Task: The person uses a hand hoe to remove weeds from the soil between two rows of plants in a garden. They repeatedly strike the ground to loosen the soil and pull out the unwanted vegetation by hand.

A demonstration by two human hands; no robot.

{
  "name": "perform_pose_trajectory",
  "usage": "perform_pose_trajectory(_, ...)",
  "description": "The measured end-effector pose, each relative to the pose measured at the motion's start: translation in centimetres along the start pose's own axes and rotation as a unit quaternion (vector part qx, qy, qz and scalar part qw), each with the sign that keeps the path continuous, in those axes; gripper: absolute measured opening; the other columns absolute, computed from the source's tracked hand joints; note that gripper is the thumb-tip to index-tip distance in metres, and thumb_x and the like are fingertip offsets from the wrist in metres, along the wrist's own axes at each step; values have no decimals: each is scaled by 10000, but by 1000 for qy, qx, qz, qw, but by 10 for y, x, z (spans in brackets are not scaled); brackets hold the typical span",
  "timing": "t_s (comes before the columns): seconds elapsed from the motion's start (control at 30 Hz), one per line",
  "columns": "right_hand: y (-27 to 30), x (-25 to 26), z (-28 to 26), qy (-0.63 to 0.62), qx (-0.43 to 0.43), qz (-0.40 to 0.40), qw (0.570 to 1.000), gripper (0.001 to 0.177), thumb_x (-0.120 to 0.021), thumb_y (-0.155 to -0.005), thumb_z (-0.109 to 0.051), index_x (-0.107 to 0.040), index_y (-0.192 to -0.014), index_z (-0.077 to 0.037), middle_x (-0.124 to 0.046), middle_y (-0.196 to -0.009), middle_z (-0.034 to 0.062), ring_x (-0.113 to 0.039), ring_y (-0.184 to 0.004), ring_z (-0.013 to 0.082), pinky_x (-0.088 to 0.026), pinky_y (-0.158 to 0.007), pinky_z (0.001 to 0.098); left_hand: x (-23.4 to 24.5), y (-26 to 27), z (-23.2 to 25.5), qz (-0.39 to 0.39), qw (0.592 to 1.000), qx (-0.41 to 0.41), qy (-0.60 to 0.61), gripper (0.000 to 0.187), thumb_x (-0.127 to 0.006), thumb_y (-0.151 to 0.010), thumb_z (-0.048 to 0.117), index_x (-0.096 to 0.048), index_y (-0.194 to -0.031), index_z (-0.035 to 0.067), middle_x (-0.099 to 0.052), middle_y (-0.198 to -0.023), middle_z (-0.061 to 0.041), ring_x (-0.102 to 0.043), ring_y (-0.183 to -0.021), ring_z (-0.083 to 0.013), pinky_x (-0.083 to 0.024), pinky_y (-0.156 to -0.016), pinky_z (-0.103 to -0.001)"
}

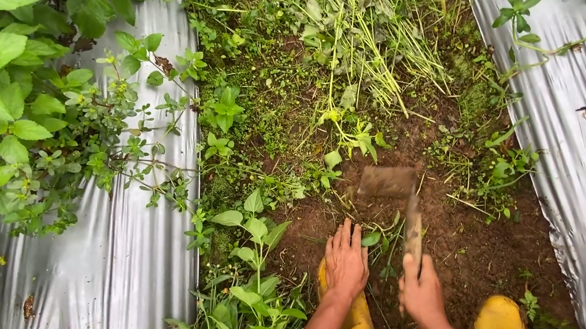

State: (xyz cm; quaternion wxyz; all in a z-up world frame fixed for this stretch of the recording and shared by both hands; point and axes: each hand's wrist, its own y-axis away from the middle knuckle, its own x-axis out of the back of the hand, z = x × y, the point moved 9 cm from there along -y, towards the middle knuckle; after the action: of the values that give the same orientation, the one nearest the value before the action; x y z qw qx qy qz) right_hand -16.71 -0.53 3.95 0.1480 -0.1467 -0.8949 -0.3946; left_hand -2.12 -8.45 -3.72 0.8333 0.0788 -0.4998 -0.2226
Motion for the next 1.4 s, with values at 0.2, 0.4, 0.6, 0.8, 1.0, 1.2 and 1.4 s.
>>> perform_pose_trajectory(0.2, -21, 9, -71, -116, 29, 26, 992, 249, -382, -1162, -326, -459, -1081, -103, -496, -698, 33, -452, -457, 137, -434, -339, 258, -5, -3, -3, 21, 1000, -4, 7, 560, -304, -1080, 294, -267, -1604, 101, -225, -1671, -146, -238, -1535, -325, -105, -1252, -512)
perform_pose_trajectory(0.4, -13, -8, -78, 30, 11, -37, 999, 387, -351, -1125, -389, -518, -1316, -97, -563, -746, 46, -503, -498, 146, -484, -388, 278, 6, -2, -2, 41, 999, -20, 30, 538, -337, -1077, 274, -339, -1569, 58, -312, -1632, -178, -298, -1503, -352, -159, -1250, -503)
perform_pose_trajectory(0.6, -15, -7, -71, 88, -7, -98, 991, 488, -362, -1056, -487, -535, -1367, -154, -544, -684, 44, -468, -490, 159, -443, -417, 327, 8, 1, -2, 58, 996, -25, 59, 516, -341, -1073, 240, -366, -1554, 55, -354, -1615, -161, -336, -1493, -341, -188, -1248, -504)
perform_pose_trajectory(0.8, -26, 5, -76, 66, 13, -15, 998, 391, -306, -1145, -412, -481, -1246, -77, -583, -729, 62, -540, -470, 155, -484, -354, 272, 14, 2, -3, 84, 994, -34, 63, 519, -337, -1082, 293, -394, -1542, 59, -396, -1593, -157, -390, -1451, -350, -249, -1227, -512)
perform_pose_trajectory(1.0, -26, 7, -75, -31, -2, -6, 1000, 329, -368, -1118, -395, -478, -1118, -84, -527, -726, 74, -486, -496, 187, -465, -414, 366, 11, 4, -5, 76, 994, -26, 73, 529, -298, -1086, 318, -390, -1544, 68, -396, -1594, -144, -379, -1467, -325, -227, -1237, -496)
perform_pose_trajectory(1.2, -21, 6, -70, 58, -11, -59, 996, 391, -340, -1130, -404, -487, -1323, -98, -565, -755, 57, -504, -501, 149, -469, -387, 268, 23, 8, 3, 91, 993, -32, 68, 510, -326, -1087, 320, -451, -1508, 60, -469, -1541, -157, -447, -1413, -325, -329, -1191, -488)
perform_pose_trajectory(1.4, -20, 4, -64, 78, -24, -100, 992, 470, -377, -1105, -414, -463, -1483, -149, -545, -661, 36, -474, -461, 144, -450, -375, 269, 19, 3, -1, 69, 995, -21, 74, 516, -323, -1080, 319, -413, -1535, 92, -433, -1573, -117, -413, -1436, -310, -280, -1215, -490)
